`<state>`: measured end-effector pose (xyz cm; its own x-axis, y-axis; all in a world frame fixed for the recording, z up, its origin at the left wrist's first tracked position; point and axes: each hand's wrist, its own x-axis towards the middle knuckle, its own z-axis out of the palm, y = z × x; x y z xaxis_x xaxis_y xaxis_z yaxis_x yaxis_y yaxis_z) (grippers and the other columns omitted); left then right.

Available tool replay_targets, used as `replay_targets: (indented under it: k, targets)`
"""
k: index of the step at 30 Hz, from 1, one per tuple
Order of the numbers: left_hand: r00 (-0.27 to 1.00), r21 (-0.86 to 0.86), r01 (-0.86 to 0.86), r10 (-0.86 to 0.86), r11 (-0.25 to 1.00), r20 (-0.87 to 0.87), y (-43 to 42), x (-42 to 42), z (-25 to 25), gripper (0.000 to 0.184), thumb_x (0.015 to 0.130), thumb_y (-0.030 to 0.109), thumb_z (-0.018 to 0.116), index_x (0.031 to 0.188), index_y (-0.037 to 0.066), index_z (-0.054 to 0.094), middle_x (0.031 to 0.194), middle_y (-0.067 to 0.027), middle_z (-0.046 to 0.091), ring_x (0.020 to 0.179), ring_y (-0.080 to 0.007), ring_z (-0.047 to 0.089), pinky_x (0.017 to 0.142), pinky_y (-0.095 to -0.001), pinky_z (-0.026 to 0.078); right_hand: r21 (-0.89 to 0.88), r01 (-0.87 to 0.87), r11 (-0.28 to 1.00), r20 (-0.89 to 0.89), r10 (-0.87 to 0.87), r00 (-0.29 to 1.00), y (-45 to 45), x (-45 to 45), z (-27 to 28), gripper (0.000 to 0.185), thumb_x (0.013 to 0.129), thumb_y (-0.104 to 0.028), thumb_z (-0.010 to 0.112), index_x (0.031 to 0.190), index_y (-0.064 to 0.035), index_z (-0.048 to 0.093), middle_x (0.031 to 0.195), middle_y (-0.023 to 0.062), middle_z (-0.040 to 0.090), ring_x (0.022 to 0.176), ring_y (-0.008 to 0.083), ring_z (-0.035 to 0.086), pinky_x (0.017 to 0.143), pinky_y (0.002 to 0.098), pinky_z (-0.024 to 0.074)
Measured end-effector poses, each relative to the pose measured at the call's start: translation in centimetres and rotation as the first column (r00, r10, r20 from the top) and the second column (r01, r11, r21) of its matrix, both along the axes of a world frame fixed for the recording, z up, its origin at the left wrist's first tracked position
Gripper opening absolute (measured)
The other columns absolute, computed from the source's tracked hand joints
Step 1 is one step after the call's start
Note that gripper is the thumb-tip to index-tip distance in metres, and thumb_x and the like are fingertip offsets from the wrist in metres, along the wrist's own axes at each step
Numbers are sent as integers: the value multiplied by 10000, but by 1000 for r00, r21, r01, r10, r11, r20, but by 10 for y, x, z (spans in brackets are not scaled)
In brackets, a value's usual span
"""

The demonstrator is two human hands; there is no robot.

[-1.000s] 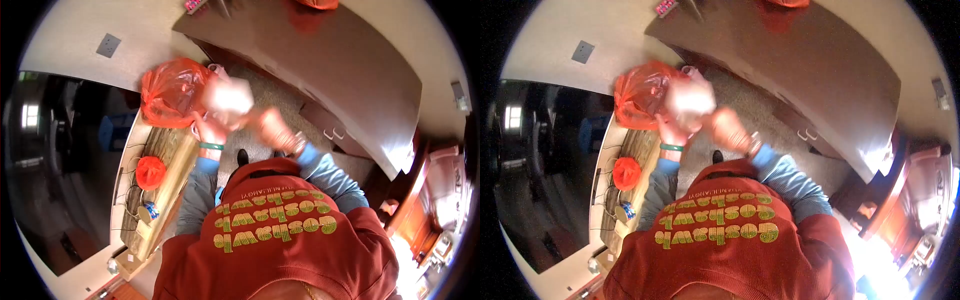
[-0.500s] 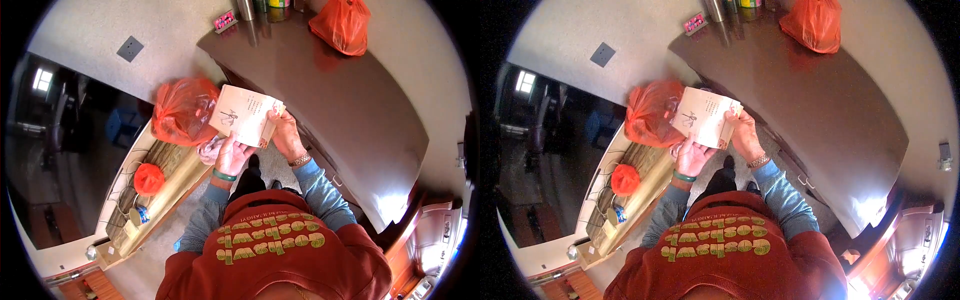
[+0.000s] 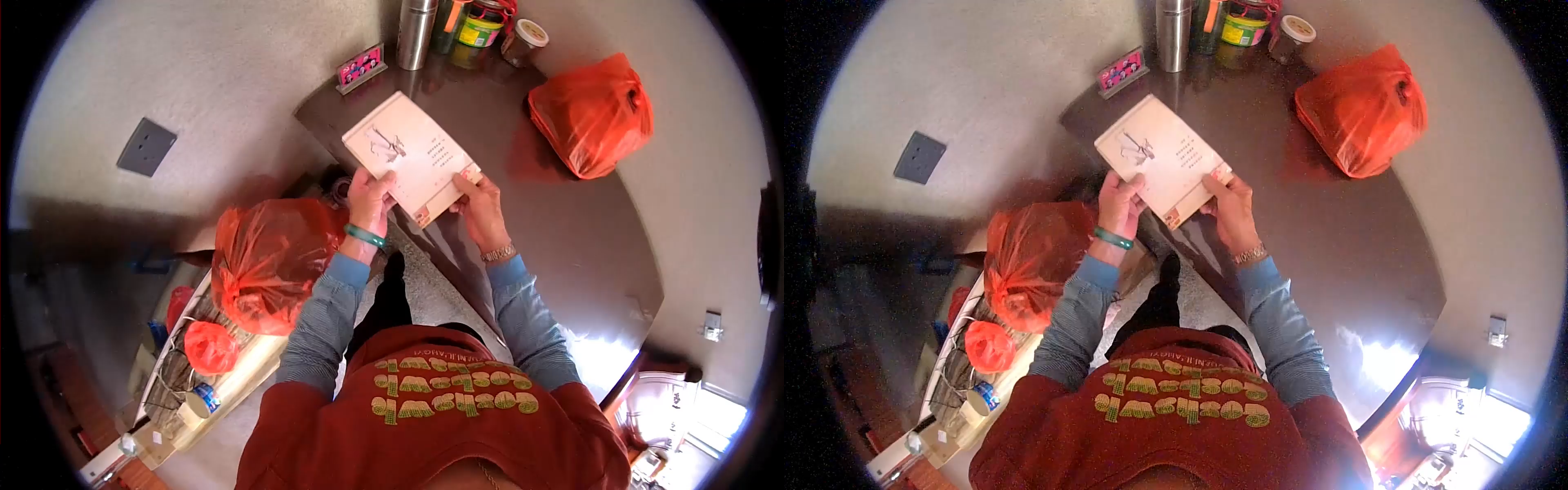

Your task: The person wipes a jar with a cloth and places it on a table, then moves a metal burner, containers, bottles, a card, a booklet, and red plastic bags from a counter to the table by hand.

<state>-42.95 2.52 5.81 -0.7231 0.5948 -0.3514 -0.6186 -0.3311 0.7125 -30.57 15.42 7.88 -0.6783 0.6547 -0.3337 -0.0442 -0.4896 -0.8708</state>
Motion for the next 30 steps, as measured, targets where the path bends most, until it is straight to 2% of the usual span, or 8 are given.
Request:
replay_targets:
  k: [3, 5, 7, 11, 13, 16, 25, 30]
  targets:
    - [991, -291, 121, -130, 949, -10, 13, -51, -13, 270, 757, 198, 661, 949, 58, 532, 851, -44, 601, 711, -141, 584, 589, -270, 467, -24, 46, 999, -49, -47, 998, 20, -39, -16, 160, 822, -86, 556, 967, -21, 576, 799, 47, 627, 647, 111, 593, 493, 218, 462]
    - [936, -476, -180, 1, 861, -352, 24, -81, -34, 362, 691, 229, 732, 931, 51, 528, 752, -24, 551, 625, -117, 516, 579, -247, 452, -76, 108, 991, -2, -108, 994, 25, -51, -27, 157, 825, -95, 558, 962, -19, 569, 816, 53, 625, 662, 122, 599, 509, 236, 482]
    - [637, -409, -510, 13, 757, -771, 34, -122, -51, 405, 644, 176, 743, 957, 59, 514, 799, -39, 502, 713, -144, 489, 651, -267, 448, -101, 110, 989, 69, -104, 992, 30, -57, -34, 160, 835, -114, 553, 962, -16, 550, 834, 59, 619, 669, 144, 607, 528, 259, 503]
    - [442, -456, -584, -208, 672, -872, 61, -185, -15, 469, 659, 159, 710, 1065, 48, 502, 999, -148, 508, 909, -274, 520, 749, -371, 452, -169, 95, 981, 161, -67, 985, 31, -60, -35, 185, 853, -162, 535, 970, -19, 531, 840, 65, 612, 674, 162, 610, 540, 271, 513]
    - [159, -405, -644, -403, 650, -901, 77, -209, -16, 391, 692, 200, 681, 1029, 66, 535, 993, -174, 550, 924, -337, 530, 741, -407, 453, -210, 134, 968, 128, -109, 986, 31, -58, -34, 211, 865, -200, 506, 974, -20, 523, 829, 72, 608, 661, 165, 611, 506, 267, 506]
    - [125, -563, -593, -625, 575, -771, 94, -220, -10, 270, 723, 240, 644, 921, 76, 563, 876, -181, 592, 839, -374, 547, 700, -434, 452, -239, 115, 964, 97, -94, 991, 33, -57, -36, 216, 868, -212, 486, 951, -19, 535, 792, 74, 605, 601, 143, 597, 459, 252, 489]
    - [110, -530, -540, -569, 654, -815, 81, -229, -10, 214, 755, 239, 618, 775, 45, 532, 706, -190, 572, 670, -379, 545, 592, -414, 434, -245, -55, 968, 106, 83, 991, 44, -53, -50, 150, 822, -96, 509, 901, 28, 533, 760, 104, 608, 522, 128, 571, 432, 242, 482]
    - [188, -488, -514, -463, 705, -866, 45, -219, 39, 163, 791, 173, 613, 803, 24, 548, 611, -85, 547, 554, -171, 532, 535, -339, 430, -268, -123, 956, 47, 140, 989, 31, -93, -50, 185, 824, -54, 479, 982, 43, 484, 815, 142, 610, 591, 180, 615, 472, 265, 511]
